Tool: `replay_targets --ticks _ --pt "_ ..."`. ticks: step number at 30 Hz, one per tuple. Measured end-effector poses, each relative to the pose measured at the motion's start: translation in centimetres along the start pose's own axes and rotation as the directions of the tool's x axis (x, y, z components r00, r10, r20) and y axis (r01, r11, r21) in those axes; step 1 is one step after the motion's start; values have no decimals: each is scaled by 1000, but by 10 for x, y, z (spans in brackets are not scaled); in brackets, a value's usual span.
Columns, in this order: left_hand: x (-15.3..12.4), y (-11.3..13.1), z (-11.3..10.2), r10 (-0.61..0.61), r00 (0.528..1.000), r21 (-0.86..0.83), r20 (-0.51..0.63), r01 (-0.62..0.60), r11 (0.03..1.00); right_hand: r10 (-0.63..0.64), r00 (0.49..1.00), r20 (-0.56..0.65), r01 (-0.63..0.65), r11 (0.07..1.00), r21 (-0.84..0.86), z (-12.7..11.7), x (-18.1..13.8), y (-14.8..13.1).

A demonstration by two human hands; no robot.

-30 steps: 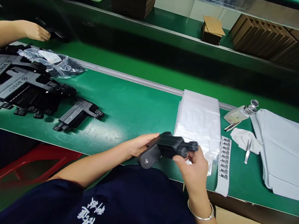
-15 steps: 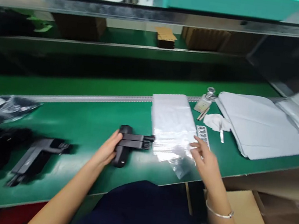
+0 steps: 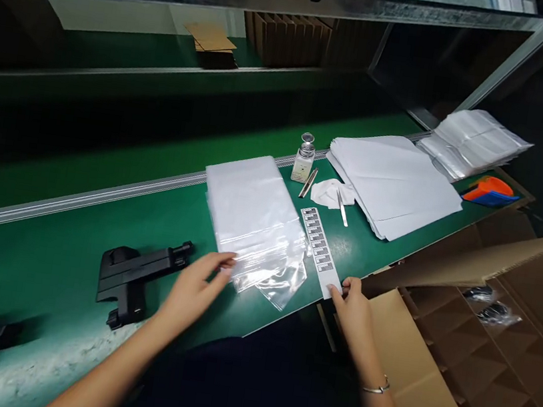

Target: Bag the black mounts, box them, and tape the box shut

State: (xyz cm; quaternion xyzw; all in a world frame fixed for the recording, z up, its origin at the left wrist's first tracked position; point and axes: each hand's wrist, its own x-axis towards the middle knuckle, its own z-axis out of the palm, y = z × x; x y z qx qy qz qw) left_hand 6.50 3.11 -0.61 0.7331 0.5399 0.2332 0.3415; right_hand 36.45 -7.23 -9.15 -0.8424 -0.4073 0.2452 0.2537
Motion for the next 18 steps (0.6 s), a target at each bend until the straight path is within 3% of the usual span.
replay_targets --ticks 2,4,6,8,11,14,18 --pt "14 24 44 28 956 -200 291 33 979 3 1000 3 -3 943 331 5 -3 8" --pt "25 41 85 19 872 -355 488 179 917 -11 1000 8 4 797 604 7 -8 13" --pt "35 52 119 4 820 -461 572 318 828 -51 999 11 25 653 757 9 -14 14" --pt "43 58 143 9 814 -564 581 395 725 -110 993 40 31 575 817 10 -19 14" --pt "53 61 162 8 844 -658 536 412 630 -142 990 -2 88 603 793 10 -19 17" --pt "58 62 166 -4 872 -633 490 359 686 -134 966 -222 247 738 628 5 -7 20" --pt "58 63 163 21 880 -585 475 298 755 -301 878 -372 429 840 332 -1 12 16"
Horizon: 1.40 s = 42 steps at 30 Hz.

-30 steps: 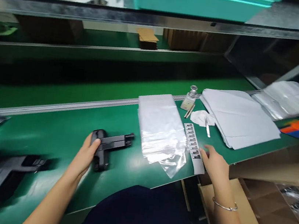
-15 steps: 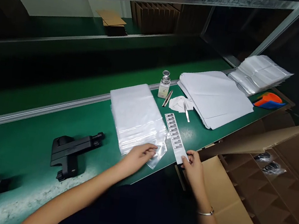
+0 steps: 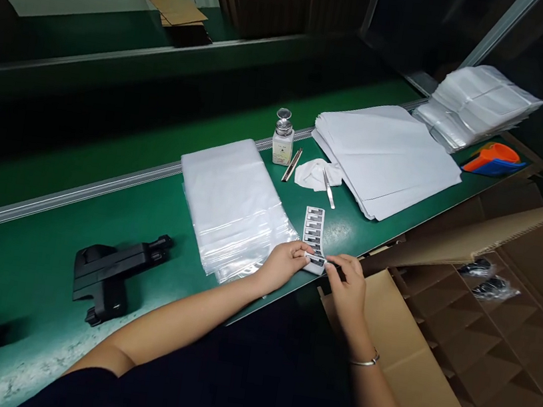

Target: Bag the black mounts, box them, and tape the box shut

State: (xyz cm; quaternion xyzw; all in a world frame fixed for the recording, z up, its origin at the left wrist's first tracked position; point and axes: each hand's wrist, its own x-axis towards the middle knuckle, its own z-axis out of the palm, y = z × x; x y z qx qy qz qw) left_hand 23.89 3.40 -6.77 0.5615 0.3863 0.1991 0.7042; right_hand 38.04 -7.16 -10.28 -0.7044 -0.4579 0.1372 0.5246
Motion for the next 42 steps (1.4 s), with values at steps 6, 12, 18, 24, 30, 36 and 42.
replay_targets --ticks 6,12,18,24,30,36,42 --pt "4 -10 0 -17 999 -79 -34 14 997 -291 956 -26 273 921 -277 8 -2 -7" --pt "6 -12 1 38 998 -11 48 -38 999 194 973 -121 -145 933 328 6 2 -11" --pt "-38 23 -20 76 989 634 130 -142 760 428 893 144 -426 695 579 21 25 -5" --pt "-129 55 -194 435 773 833 -461 208 512 276 961 -22 -234 852 468 28 32 -12" --pt "-199 -10 -278 382 705 709 -598 242 663 50 974 219 -162 835 526 80 44 -76" --pt "-199 -49 -209 398 651 583 -646 85 808 -314 725 613 41 908 417 178 10 -160" --pt "-196 -45 -192 385 609 519 -694 52 853 -272 597 755 95 958 270 232 -12 -176"
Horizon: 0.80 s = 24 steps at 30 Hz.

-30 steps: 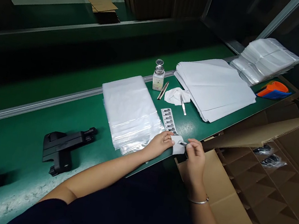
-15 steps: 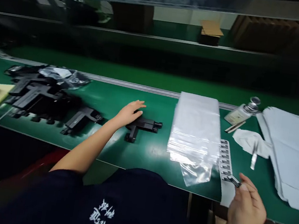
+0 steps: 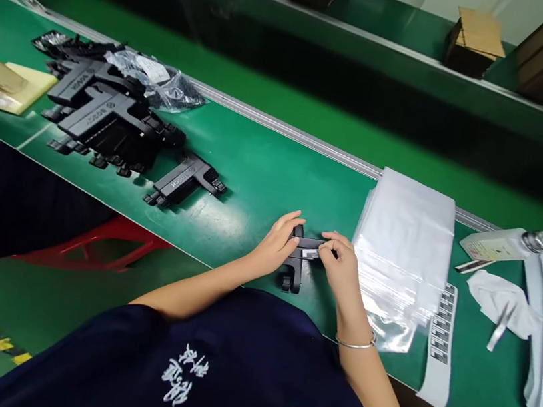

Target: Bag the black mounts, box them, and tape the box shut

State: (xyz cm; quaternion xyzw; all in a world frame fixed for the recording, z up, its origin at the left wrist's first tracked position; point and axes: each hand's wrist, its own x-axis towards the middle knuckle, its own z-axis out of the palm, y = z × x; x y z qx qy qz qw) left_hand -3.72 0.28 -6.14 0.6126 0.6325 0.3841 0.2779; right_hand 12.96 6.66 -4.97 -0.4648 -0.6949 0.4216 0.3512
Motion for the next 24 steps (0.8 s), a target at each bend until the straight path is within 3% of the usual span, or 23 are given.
replay_targets --ticks 10,24 --pt "0 3 2 2 1000 -50 -14 -3 999 50 999 4 -50 996 -77 0 -3 -6" --pt "0 2 2 9 1000 -58 -23 -10 998 -6 1000 2 6 994 -107 0 -5 -5"
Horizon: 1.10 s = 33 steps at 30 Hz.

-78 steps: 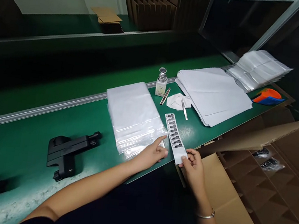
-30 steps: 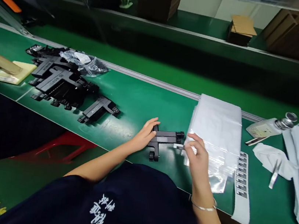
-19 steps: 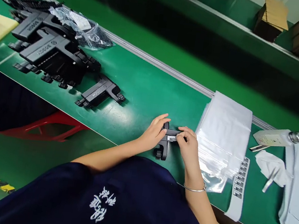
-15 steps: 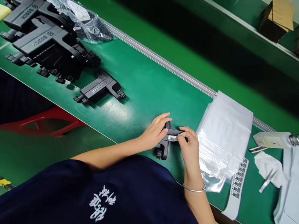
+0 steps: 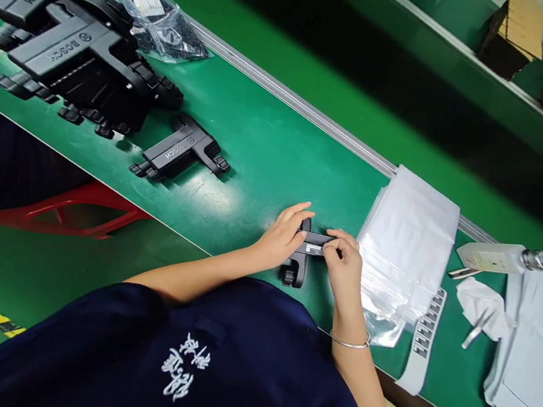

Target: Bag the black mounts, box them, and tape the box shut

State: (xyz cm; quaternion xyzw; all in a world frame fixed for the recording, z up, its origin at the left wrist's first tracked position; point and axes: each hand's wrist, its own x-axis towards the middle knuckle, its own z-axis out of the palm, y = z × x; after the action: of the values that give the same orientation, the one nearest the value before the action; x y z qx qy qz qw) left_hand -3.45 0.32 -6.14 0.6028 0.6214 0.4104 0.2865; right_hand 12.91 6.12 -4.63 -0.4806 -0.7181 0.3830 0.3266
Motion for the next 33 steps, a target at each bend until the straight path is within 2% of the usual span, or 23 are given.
replay_targets --ticks 14,16,18,19,21,23,25,29,31,33 --pt "0 0 1 -5 1000 22 4 5 1000 -9 1000 17 10 999 -32 -1 0 1" --pt "-2 -1 -1 19 999 36 -27 -18 999 -18 1000 16 18 999 -42 -2 0 1" --pt "-4 -2 -6 103 993 53 -57 -100 994 -28 1000 11 29 999 -46 -2 -1 0" --pt "-5 -3 -10 164 986 58 -38 -161 985 -35 999 11 35 998 -48 -2 -1 0" --pt "-7 -4 -19 264 960 54 95 -270 961 -49 999 15 49 997 -57 -1 -1 0" --pt "-7 -5 -28 277 922 46 270 -300 953 -55 998 22 56 996 -73 1 0 -1" --pt "-5 -5 -33 239 902 46 359 -273 961 -51 998 25 53 995 -87 0 0 -1" --pt "-1 -7 -36 242 901 4 360 -261 965 -54 996 69 53 998 18 -20 0 8" --pt "1 -9 -37 287 887 11 363 -312 950 -88 985 147 74 992 99 -36 -1 17" --pt "3 -13 -38 351 854 58 384 -402 914 -131 960 247 114 990 83 -48 -2 25"
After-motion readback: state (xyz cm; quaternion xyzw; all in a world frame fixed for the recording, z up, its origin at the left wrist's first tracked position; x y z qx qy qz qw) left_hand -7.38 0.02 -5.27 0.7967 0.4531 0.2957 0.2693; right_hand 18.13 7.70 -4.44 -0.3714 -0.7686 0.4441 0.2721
